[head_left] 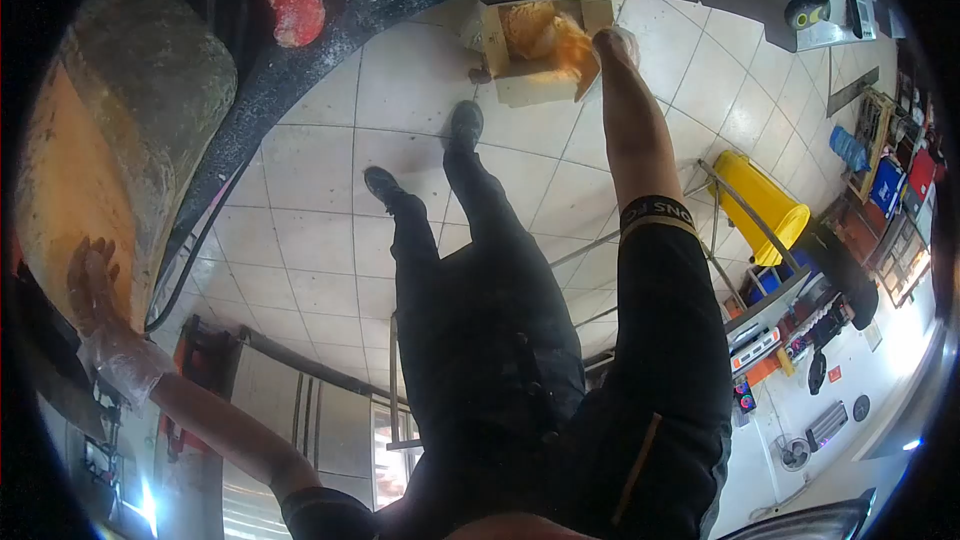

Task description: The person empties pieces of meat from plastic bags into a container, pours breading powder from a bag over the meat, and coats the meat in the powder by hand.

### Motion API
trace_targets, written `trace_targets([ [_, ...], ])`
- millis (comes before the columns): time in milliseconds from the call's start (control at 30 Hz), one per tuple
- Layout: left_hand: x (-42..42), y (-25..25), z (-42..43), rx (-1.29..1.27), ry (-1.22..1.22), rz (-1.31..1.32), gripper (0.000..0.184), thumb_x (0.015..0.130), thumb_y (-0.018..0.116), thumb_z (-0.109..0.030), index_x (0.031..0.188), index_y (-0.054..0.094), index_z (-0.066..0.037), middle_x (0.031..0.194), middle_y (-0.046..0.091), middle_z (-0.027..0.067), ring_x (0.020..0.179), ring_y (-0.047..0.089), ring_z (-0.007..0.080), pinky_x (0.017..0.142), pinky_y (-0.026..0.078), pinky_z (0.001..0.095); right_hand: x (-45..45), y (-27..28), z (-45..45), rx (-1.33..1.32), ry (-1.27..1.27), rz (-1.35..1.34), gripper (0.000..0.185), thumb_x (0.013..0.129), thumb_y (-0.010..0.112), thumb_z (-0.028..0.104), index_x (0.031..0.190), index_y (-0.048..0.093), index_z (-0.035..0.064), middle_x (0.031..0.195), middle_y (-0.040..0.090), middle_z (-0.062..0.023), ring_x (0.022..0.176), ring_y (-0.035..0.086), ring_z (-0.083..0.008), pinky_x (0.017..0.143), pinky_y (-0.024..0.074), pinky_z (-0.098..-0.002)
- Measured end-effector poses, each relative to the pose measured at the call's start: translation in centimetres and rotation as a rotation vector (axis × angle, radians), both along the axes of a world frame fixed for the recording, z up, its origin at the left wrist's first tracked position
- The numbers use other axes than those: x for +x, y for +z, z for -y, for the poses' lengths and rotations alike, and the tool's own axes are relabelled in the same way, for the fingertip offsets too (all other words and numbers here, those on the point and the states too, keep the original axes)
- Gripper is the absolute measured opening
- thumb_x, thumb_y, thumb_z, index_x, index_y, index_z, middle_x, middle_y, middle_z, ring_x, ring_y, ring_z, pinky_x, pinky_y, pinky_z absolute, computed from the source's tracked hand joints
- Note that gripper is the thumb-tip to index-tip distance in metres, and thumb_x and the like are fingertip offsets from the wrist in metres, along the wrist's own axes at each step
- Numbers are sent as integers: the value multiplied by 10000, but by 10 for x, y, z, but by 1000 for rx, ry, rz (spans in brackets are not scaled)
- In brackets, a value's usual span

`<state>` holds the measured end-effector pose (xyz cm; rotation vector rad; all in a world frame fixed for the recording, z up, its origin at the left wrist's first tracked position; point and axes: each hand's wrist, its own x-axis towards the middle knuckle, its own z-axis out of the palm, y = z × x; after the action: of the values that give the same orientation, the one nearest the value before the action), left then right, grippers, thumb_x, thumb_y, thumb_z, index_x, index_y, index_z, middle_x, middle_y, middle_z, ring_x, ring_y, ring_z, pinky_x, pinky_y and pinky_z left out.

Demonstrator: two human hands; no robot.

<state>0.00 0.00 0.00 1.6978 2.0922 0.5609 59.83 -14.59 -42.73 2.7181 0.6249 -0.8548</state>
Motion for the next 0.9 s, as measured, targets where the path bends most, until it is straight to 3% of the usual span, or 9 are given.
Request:
trace_targets([
  [300, -5, 3, -1, 2, -10, -3, 317, 957, 565, -242, 1191, 612, -34, 1154, 637, 138, 1106, 604, 231, 985, 443, 375, 21, -35, 14, 84, -200, -36, 309, 849, 544, 228, 1088, 687, 92, 1138, 663, -161, 1050, 644, -316, 876, 514, -386],
  [400, -1, 0, -2, 30, 45, 50, 290, 956, 565, -219, 1161, 631, -25, 1110, 658, 142, 1067, 619, 222, 954, 448, 354, 6, -3, 9, 29, 1, 89, 283, 790, 639, 211, 1032, 715, 85, 1130, 671, -144, 1061, 647, -270, 873, 519, -389],
  [500, 11, 2, 4, 33, 74, 49, 293, 955, 562, -207, 1177, 626, -25, 1107, 661, 135, 1091, 607, 220, 963, 444, 347, -2, -2, 30, -47, 62, 47, 252, 825, 610, 214, 1002, 711, 67, 1097, 674, -168, 1044, 653, -274, 838, 534, -402],
  [533, 15, 5, 2, 21, 85, 21, 295, 955, 560, -201, 1185, 623, -28, 1105, 662, 131, 1100, 603, 220, 971, 441, 343, -11, -6, 49, 136, 95, 126, 271, 870, 573, 256, 943, 697, 27, 1041, 683, -184, 1028, 656, -283, 811, 542, -409],
  [567, 17, 7, 2, 7, 95, -9, 298, 954, 558, -195, 1194, 620, -30, 1103, 663, 126, 1109, 599, 221, 978, 438, 339, -11, -39, 63, 249, -145, 195, 378, 919, 501, 343, 949, 672, 7, 1039, 675, -198, 1021, 647, -323, 857, 515, -417],
  [667, 16, 7, 11, 35, 216, 16, 386, 958, 508, -319, 1283, 569, -121, 1302, 564, 43, 1251, 502, 224, 1119, 373, 369, -42, -34, 90, 516, -323, 70, 444, 970, 399, 370, 1168, 568, 10, 1097, 635, -225, 1072, 603, -345, 914, 465, -433],
  [767, -39, 10, 14, 102, -362, -967, 439, 946, 478, -309, 1359, 496, -163, 1417, 464, 10, 1333, 413, 230, 1158, 336, 377, -62, -36, 99, 744, -218, -29, 532, 977, 341, 458, 1300, 492, 64, 1129, 609, -233, 1112, 570, -361, 918, 445, -448],
  [833, -57, 11, 8, 21, -221, -273, 540, 939, 465, -285, 1453, 362, -153, 1506, 345, 42, 1385, 340, 218, 1165, 302, 380, -46, -107, 125, 841, -81, -50, 546, 974, 313, 506, 1340, 449, 124, 1154, 598, -226, 1099, 571, -380, 904, 451, -465],
  [900, -53, 14, 8, 44, -148, -257, 549, 955, 427, -310, 1469, 323, -149, 1519, 315, 53, 1395, 307, 217, 1170, 255, 383, -36, -162, 146, 839, 52, -26, 516, 980, 286, 512, 1384, 390, 208, 1198, 578, -214, 1070, 578, -409, 892, 458, -492],
])
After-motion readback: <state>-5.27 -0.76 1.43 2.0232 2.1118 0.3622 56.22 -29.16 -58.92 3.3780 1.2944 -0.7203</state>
